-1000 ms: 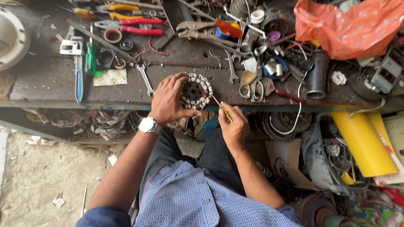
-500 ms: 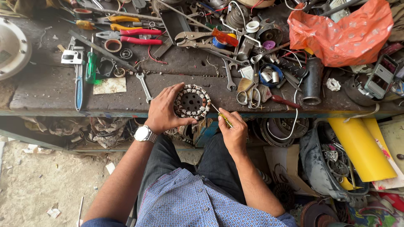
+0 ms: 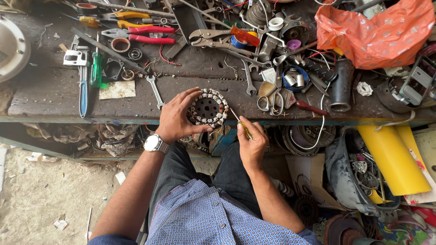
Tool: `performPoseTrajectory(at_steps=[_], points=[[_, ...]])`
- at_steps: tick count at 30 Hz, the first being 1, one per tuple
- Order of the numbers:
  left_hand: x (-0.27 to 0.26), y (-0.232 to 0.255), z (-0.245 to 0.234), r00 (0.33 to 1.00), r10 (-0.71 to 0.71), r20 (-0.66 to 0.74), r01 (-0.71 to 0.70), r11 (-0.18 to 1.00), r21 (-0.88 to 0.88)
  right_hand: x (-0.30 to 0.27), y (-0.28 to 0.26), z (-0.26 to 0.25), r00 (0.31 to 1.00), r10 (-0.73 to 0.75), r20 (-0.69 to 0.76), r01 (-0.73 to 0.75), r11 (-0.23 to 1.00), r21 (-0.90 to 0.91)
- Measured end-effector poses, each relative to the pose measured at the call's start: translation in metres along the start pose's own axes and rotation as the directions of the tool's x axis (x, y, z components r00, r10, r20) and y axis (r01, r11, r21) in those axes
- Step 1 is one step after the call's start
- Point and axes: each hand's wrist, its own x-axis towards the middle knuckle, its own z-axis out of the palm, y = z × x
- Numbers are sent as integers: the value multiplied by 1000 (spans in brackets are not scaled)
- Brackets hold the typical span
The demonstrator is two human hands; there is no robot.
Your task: The person uses a screwdriver to adjust and tighten copper windings on a circular electrical stator. They rotate the component to access different sections and continue working on the windings throughout the clip.
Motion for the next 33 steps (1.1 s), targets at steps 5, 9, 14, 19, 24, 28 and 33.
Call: performPoseTrajectory(at_steps=[5,9,14,19,24,28,33], points=[[1,-2,1,999,36,-15,-36,999,27,3,-2,1,998,-62,29,64,996,-60],[0,2,1,1000,11,-13,-11,1000,12,6,-3,2,1000,-1,10,1,1000,-20],[1,2,2,998,48,-38,-46,998,45,6,-7,-4,999,-25,37,27,998,-62],[1,2,2,999,40,-36,-39,999,25,10,-7,0,992,-126,19,127,980,-154],[2,3,2,999,38,-34,-37,999,40,10,-7,-2,990,-141,-30,132,970,-205],[0,1,4,998,46,-33,-44,998,50,9,-8,-1,993,-117,24,120,978,-172],[0,-1,4,998,51,-34,-49,997,61,14,-8,-4,999,-50,-6,48,983,-175]])
